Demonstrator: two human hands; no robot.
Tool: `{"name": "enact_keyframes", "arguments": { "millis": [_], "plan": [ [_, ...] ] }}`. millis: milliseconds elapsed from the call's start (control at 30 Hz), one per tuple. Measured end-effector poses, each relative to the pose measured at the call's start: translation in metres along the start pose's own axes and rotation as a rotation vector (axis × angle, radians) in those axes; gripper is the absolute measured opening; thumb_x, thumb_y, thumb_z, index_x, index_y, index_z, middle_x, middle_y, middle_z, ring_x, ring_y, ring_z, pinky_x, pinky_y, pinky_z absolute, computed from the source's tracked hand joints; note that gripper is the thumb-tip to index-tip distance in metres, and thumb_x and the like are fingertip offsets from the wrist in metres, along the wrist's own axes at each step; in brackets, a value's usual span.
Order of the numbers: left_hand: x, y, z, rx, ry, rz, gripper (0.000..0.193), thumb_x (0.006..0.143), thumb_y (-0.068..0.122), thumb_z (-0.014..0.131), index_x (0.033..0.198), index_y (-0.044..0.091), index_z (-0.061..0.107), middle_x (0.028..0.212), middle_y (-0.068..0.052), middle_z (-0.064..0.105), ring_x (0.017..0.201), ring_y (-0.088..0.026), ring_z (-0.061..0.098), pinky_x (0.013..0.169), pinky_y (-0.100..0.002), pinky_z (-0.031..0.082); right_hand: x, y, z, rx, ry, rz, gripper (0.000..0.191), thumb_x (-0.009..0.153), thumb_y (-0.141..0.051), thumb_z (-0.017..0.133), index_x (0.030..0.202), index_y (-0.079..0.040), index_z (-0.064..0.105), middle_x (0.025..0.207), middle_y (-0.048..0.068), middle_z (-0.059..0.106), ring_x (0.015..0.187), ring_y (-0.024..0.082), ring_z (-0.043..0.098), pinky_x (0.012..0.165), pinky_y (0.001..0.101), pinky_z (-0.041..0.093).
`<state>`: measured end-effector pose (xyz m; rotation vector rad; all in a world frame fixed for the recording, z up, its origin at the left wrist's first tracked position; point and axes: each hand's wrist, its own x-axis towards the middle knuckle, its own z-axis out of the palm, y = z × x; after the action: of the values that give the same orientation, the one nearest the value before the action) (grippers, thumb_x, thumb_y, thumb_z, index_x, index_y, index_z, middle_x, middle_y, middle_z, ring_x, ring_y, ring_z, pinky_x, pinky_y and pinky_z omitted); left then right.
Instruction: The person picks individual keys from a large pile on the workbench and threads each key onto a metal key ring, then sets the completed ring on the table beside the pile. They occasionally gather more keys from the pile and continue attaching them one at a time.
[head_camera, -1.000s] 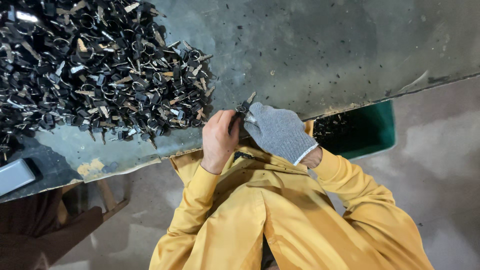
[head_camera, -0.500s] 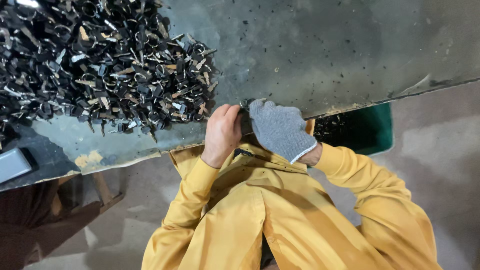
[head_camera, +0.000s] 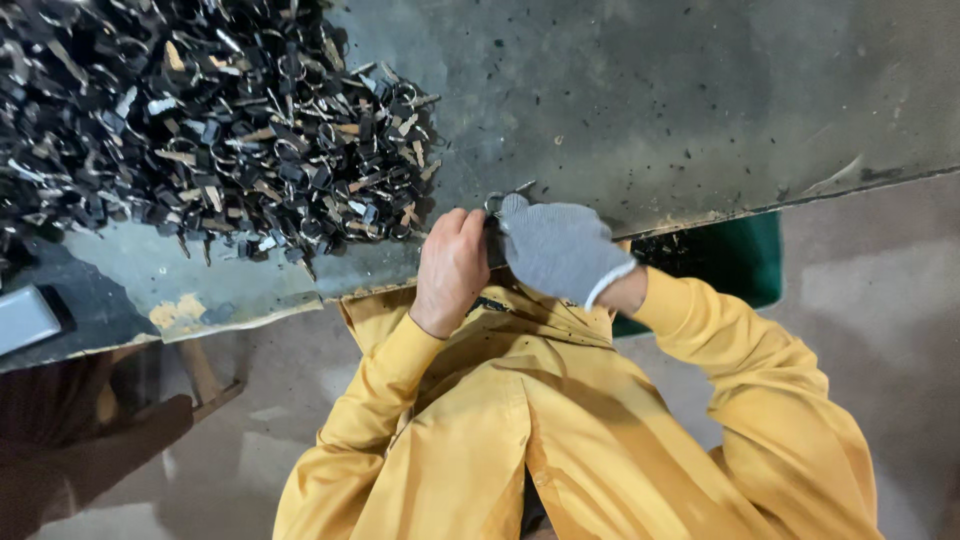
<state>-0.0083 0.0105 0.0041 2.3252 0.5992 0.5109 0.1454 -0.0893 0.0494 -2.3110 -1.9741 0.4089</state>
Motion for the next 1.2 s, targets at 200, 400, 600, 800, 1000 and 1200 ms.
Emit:
{"name": "enact_keyframes", "arguments": {
  "millis": [200, 400, 600, 800, 1000, 1200],
  "plan": [
    [-0.003, -0.003, -0.002, -0.137, 0.068, -0.025, 0.015, 0.088, 0.001, 0.070, 0.103, 0.001, 0.067, 0.087, -0.017, 0.060, 0.081, -0.040, 0.062, 0.070, -0.048, 0.050, 0.001, 0.013, -0.004, 0.177, -0.048, 0.003, 0.029, 0.097, -0.031, 0.058, 0.099, -0.002, 0.060, 0.066, 0.019, 0.068, 0.060, 0.038, 0.068, 0.053, 0.0497, 0.053],
    [-0.003, -0.002, -0.006, -0.127, 0.074, -0.086, 0.013, 0.089, 0.001, 0.071, 0.102, 0.001, 0.068, 0.086, -0.017, 0.061, 0.079, -0.041, 0.063, 0.068, -0.047, 0.051, -0.016, -0.017, -0.006, 0.093, 0.077, 0.135, 0.030, 0.097, -0.034, 0.062, 0.097, -0.004, 0.057, 0.068, 0.017, 0.068, 0.055, 0.037, 0.068, 0.048, 0.0489, 0.053],
    [-0.005, 0.003, -0.008, -0.097, 0.096, -0.086, 0.017, 0.088, 0.000, 0.070, 0.104, 0.000, 0.067, 0.089, -0.017, 0.062, 0.081, -0.040, 0.063, 0.070, -0.047, 0.051, -0.018, -0.015, -0.013, 0.270, 0.180, 0.136, 0.031, 0.096, -0.034, 0.066, 0.096, -0.006, 0.054, 0.072, 0.017, 0.068, 0.061, 0.038, 0.068, 0.052, 0.0481, 0.053],
    [-0.008, 0.008, -0.007, -0.078, 0.087, -0.054, 0.022, 0.083, -0.005, 0.067, 0.104, 0.000, 0.066, 0.090, -0.016, 0.061, 0.085, -0.038, 0.063, 0.075, -0.046, 0.051, -0.010, -0.017, -0.012, 0.247, 0.174, 0.135, 0.023, 0.097, -0.029, 0.064, 0.100, -0.006, 0.060, 0.071, 0.016, 0.069, 0.060, 0.038, 0.068, 0.051, 0.0483, 0.052],
    [-0.006, 0.008, -0.008, -0.083, 0.092, -0.025, 0.023, 0.082, -0.007, 0.065, 0.104, 0.000, 0.067, 0.089, -0.016, 0.060, 0.084, -0.038, 0.062, 0.074, -0.046, 0.051, -0.003, -0.019, -0.009, 0.124, 0.096, 0.147, 0.019, 0.097, -0.025, 0.061, 0.099, -0.006, 0.061, 0.068, 0.017, 0.068, 0.057, 0.036, 0.068, 0.049, 0.0479, 0.053],
    [-0.006, 0.007, -0.005, -0.090, 0.090, -0.046, 0.018, 0.085, -0.004, 0.067, 0.102, 0.001, 0.066, 0.087, -0.016, 0.059, 0.081, -0.038, 0.062, 0.071, -0.046, 0.050, -0.002, -0.006, -0.004, 0.221, 0.046, 0.166, 0.028, 0.095, -0.030, 0.061, 0.097, -0.002, 0.059, 0.067, 0.019, 0.068, 0.061, 0.040, 0.068, 0.052, 0.0514, 0.052]
  ]
}}
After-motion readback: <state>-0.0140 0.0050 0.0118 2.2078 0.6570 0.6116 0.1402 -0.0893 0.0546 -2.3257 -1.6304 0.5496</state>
